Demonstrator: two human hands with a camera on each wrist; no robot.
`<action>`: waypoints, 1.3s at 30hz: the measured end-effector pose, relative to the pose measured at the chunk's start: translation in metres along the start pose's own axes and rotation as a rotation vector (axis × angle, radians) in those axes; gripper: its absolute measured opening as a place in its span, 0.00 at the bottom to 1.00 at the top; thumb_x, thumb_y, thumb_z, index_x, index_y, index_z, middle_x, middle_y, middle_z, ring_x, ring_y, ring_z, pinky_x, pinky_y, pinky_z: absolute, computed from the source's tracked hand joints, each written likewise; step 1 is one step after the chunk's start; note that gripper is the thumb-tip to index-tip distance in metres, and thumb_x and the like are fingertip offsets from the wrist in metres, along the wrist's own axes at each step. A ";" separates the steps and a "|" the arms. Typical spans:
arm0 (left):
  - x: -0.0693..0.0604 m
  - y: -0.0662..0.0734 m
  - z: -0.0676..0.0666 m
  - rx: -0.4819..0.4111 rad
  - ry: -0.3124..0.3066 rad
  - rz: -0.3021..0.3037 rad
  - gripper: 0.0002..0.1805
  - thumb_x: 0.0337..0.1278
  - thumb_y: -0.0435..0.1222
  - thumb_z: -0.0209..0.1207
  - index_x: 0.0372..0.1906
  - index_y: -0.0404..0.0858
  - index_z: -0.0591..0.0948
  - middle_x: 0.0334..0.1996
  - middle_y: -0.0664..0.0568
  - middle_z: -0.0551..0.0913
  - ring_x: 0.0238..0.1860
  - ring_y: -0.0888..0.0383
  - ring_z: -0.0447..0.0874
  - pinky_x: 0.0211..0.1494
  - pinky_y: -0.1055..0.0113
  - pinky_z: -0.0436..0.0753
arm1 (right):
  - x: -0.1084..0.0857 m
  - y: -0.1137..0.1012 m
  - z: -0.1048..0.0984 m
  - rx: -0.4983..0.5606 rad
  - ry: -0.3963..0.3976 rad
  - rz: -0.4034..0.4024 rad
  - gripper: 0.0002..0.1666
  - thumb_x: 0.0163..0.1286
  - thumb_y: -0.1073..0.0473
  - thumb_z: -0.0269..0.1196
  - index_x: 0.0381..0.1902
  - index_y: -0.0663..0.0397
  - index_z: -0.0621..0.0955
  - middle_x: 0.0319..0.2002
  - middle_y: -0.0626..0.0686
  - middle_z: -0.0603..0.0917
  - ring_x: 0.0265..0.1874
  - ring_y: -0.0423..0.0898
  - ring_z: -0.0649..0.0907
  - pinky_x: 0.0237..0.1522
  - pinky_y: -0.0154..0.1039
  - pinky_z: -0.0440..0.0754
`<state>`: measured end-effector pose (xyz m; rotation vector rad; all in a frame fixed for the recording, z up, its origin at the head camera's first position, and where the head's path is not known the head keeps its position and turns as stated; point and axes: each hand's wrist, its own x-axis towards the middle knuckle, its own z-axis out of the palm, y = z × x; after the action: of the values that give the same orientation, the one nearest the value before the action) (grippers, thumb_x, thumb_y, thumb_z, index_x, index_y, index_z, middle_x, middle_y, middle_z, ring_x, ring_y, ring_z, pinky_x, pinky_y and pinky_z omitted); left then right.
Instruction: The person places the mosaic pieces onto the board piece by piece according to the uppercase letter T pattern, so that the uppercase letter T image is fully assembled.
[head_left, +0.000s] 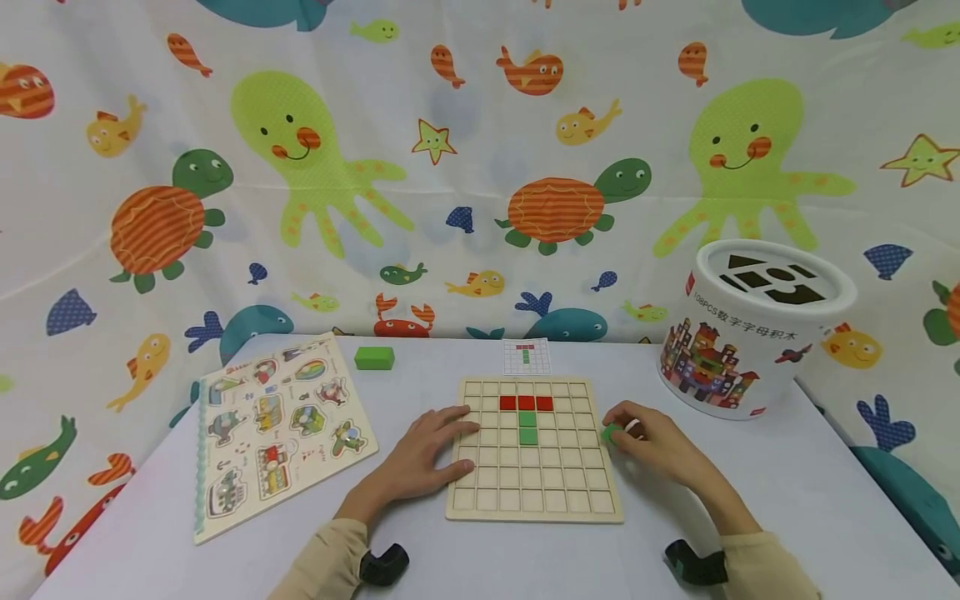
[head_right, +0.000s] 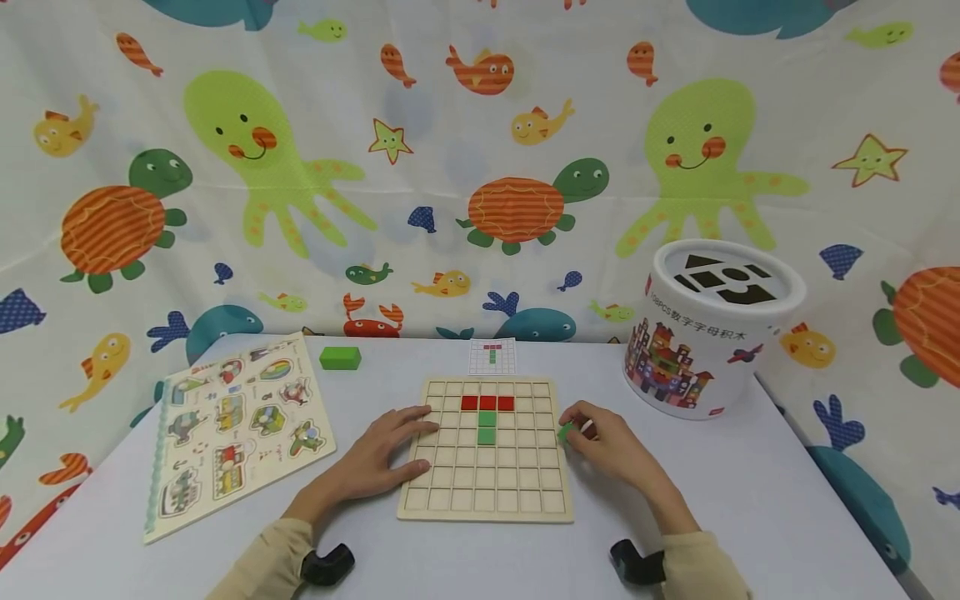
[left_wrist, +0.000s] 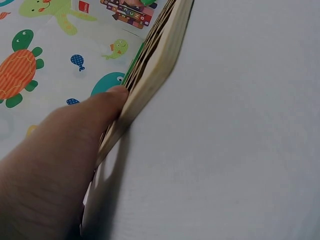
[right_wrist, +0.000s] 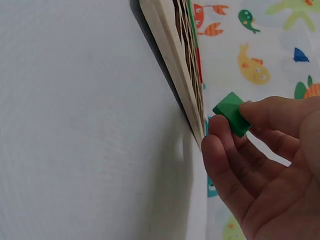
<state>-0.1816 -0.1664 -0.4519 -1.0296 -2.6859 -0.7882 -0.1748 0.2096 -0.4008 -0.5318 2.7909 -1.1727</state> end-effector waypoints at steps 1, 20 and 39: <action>0.000 0.000 0.000 -0.002 -0.001 -0.003 0.29 0.56 0.53 0.59 0.62 0.49 0.73 0.68 0.47 0.67 0.69 0.48 0.63 0.71 0.43 0.58 | 0.001 -0.001 0.001 0.007 0.000 -0.003 0.09 0.67 0.59 0.60 0.43 0.56 0.78 0.36 0.50 0.81 0.30 0.39 0.77 0.32 0.30 0.77; 0.000 -0.001 -0.001 0.003 -0.009 -0.002 0.29 0.57 0.54 0.58 0.62 0.49 0.73 0.68 0.48 0.67 0.69 0.49 0.63 0.71 0.44 0.58 | 0.013 -0.021 0.026 0.061 -0.055 -0.008 0.06 0.66 0.59 0.61 0.40 0.51 0.77 0.35 0.48 0.80 0.33 0.43 0.79 0.34 0.31 0.79; 0.000 -0.001 0.001 0.004 -0.008 -0.004 0.29 0.57 0.54 0.58 0.62 0.50 0.73 0.68 0.48 0.67 0.69 0.49 0.63 0.71 0.44 0.58 | 0.023 -0.046 0.048 0.073 -0.085 -0.069 0.05 0.64 0.61 0.63 0.37 0.53 0.78 0.33 0.48 0.81 0.31 0.43 0.78 0.33 0.30 0.78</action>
<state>-0.1820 -0.1662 -0.4528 -1.0292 -2.6959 -0.7807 -0.1741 0.1396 -0.4004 -0.6600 2.6669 -1.2294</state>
